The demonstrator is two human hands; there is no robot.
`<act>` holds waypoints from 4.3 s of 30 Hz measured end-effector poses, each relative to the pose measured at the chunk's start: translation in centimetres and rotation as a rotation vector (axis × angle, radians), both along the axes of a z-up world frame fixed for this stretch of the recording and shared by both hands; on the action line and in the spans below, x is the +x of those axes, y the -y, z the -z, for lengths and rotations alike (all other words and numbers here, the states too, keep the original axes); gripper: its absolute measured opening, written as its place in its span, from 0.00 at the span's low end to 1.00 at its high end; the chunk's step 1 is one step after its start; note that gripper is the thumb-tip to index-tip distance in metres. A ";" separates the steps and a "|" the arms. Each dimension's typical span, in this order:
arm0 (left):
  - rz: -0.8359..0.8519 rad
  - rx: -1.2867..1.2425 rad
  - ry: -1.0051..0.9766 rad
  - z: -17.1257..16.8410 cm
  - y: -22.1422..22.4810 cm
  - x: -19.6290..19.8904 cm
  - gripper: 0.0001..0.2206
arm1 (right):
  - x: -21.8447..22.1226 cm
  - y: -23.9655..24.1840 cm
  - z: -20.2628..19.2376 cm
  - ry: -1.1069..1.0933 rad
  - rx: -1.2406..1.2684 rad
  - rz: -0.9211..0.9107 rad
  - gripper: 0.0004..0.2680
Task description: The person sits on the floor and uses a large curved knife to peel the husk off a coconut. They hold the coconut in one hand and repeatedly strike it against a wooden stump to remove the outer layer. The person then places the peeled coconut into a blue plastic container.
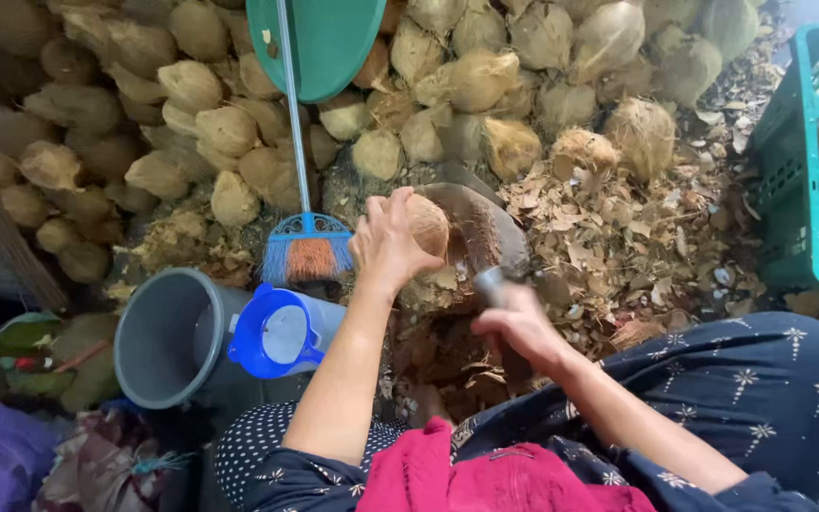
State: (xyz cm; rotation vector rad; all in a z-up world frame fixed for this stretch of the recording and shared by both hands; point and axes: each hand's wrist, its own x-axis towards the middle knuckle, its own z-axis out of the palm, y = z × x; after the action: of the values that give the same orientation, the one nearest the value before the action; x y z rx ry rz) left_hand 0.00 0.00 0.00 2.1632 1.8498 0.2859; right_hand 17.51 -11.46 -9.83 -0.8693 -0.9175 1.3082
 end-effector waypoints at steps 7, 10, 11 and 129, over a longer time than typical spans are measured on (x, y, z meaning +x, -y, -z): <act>0.032 0.035 -0.216 0.8 0.2 0.2 0.53 | 1.8 0.8 -8.8 0.137 -0.241 -0.102 0.05; 0.035 0.019 -0.192 2.1 0.3 0.2 0.53 | 0.9 1.4 -8.5 0.145 0.021 0.105 0.06; 0.032 0.027 -0.220 2.7 0.1 0.4 0.55 | 0.3 1.4 -7.6 0.139 0.054 0.218 0.06; -0.154 0.127 0.333 3.8 1.6 -1.6 0.55 | -0.8 0.1 -4.8 0.115 0.274 0.321 0.05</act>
State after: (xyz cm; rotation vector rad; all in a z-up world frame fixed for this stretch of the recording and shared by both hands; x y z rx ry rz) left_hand -1.57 -1.55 -3.84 1.9072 1.8451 0.7653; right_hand 16.70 -11.57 -5.07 -0.8415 -0.9746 0.8418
